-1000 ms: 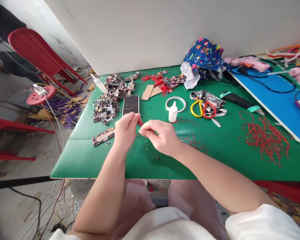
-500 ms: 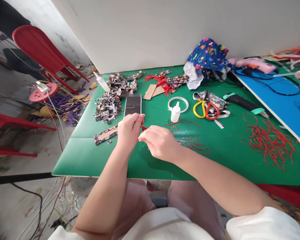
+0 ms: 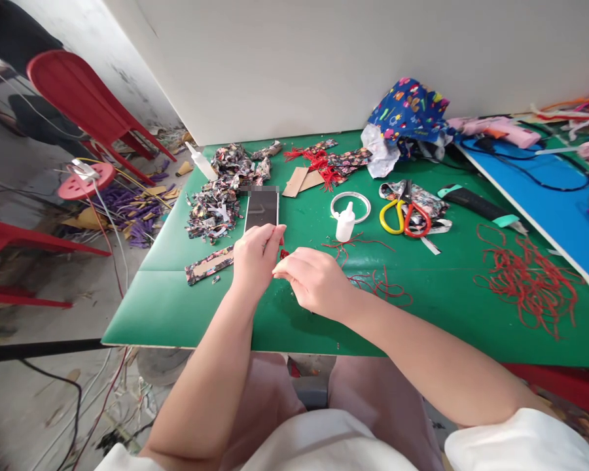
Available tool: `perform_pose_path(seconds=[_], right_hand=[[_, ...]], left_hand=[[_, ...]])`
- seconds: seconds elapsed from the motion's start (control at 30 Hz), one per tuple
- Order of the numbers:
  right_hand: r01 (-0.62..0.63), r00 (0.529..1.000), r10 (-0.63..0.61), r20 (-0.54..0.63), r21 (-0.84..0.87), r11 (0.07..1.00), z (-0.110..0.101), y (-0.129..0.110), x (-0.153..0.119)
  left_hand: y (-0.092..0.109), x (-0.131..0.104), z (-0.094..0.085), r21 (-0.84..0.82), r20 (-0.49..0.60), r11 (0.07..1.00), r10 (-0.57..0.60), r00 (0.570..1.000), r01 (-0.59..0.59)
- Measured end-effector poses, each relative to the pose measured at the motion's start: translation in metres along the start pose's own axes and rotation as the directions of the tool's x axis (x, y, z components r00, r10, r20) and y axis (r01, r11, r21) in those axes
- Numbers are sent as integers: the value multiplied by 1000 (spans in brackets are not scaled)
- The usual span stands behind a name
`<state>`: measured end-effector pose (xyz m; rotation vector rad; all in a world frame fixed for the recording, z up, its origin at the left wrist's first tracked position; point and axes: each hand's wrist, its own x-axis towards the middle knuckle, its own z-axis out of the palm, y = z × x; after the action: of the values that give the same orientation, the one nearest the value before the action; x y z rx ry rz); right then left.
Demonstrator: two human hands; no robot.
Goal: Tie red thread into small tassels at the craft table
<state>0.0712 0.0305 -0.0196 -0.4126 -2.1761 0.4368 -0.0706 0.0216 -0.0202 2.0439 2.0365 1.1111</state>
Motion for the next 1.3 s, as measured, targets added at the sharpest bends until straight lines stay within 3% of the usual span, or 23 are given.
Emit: perform_pose_path(seconds=[0.23, 0.33, 0.47, 0.67, 0.83, 0.97, 1.13, 1.3], right_hand=[[-35, 999, 35, -17, 16, 999, -1, 0, 0], [-51, 997, 53, -49, 29, 998, 0, -1, 1], [-83, 992, 91, -81, 99, 992, 1, -2, 1], [-248, 947, 289, -142, 252, 935, -3, -4, 4], [-497, 785, 611, -105, 483, 721, -5, 1, 8], [-511, 681, 732, -28, 697, 503, -4, 8, 10], [-460, 656, 742, 139, 853, 247, -5, 9, 13], [-437, 660, 714, 233, 893, 112, -5, 10, 14]], left_hand=[[1, 1, 0, 0, 39, 1000, -21, 999, 21], [3, 3, -4, -149, 116, 986, -56, 992, 73], [5, 5, -8, -448, 185, 869, -137, 973, 207], [6, 3, -10, -589, 169, 771, -173, 970, 241], [11, 1, -13, -751, 213, 607, -150, 965, 260], [13, 1, -17, -782, 240, 562, -126, 962, 269], [14, 2, -19, -840, 291, 459, -65, 955, 287], [13, 2, -18, -861, 353, 372, -51, 934, 346]])
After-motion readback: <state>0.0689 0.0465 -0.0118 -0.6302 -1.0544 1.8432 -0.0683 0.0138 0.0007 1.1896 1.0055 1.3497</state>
